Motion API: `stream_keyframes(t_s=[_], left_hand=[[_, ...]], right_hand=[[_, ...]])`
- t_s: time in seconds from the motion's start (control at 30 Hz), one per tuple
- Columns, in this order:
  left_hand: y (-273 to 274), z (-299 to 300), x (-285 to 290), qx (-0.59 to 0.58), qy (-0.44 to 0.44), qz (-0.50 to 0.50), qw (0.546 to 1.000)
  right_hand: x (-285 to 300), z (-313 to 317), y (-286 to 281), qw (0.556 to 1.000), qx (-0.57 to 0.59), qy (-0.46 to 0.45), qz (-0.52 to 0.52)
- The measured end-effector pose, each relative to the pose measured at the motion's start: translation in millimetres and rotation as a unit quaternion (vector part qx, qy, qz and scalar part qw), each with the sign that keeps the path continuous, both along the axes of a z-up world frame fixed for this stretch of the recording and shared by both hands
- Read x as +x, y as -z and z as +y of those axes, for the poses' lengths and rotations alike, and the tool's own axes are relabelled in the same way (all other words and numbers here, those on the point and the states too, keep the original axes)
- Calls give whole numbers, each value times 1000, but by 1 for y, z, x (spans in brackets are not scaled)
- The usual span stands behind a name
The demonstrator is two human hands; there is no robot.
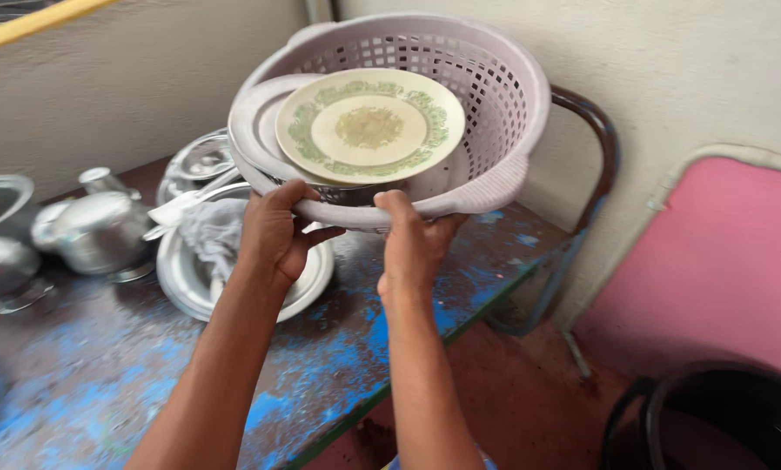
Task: The person dries various metal kitchenware items with a white cloth on a blue countertop. They wipe a large round tray, then stack plates, bowls, cups, and utensils into a plastic basket. The person handles each item individually, wiping it before placing it in the basket.
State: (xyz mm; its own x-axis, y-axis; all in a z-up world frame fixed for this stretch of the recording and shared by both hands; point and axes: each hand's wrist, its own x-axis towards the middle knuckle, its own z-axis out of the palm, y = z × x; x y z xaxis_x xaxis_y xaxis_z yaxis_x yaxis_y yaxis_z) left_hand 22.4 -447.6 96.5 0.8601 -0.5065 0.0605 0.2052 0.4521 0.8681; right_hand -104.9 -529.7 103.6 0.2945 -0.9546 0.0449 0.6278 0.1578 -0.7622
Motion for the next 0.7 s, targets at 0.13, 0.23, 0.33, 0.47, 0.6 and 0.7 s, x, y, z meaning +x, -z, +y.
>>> stream_keyframes(t_s=[0.13, 0.23, 0.33, 0.47, 0.6, 0.7], left_hand=[[-48, 71, -39, 18, -111, -36, 993], [-65, 137, -66, 54, -176, -73, 980], [-64, 194, -93, 95, -276, -38, 956], [-45, 257, -121, 95, -346, -21, 933], [-27, 308, -139, 84, -391, -8, 917], [-7, 347, -143, 76, -422, 11, 904]], right_hand=[[-16, 41, -29, 988, 13, -152, 21], [-14, 83, -36, 967, 20, -252, 39], [-12, 127, -32, 936, 40, -345, 63], [-8, 182, -12, 902, 22, -420, 96], [1, 229, 7, 883, 27, -459, 98], [4, 247, 26, 872, 22, -476, 111]])
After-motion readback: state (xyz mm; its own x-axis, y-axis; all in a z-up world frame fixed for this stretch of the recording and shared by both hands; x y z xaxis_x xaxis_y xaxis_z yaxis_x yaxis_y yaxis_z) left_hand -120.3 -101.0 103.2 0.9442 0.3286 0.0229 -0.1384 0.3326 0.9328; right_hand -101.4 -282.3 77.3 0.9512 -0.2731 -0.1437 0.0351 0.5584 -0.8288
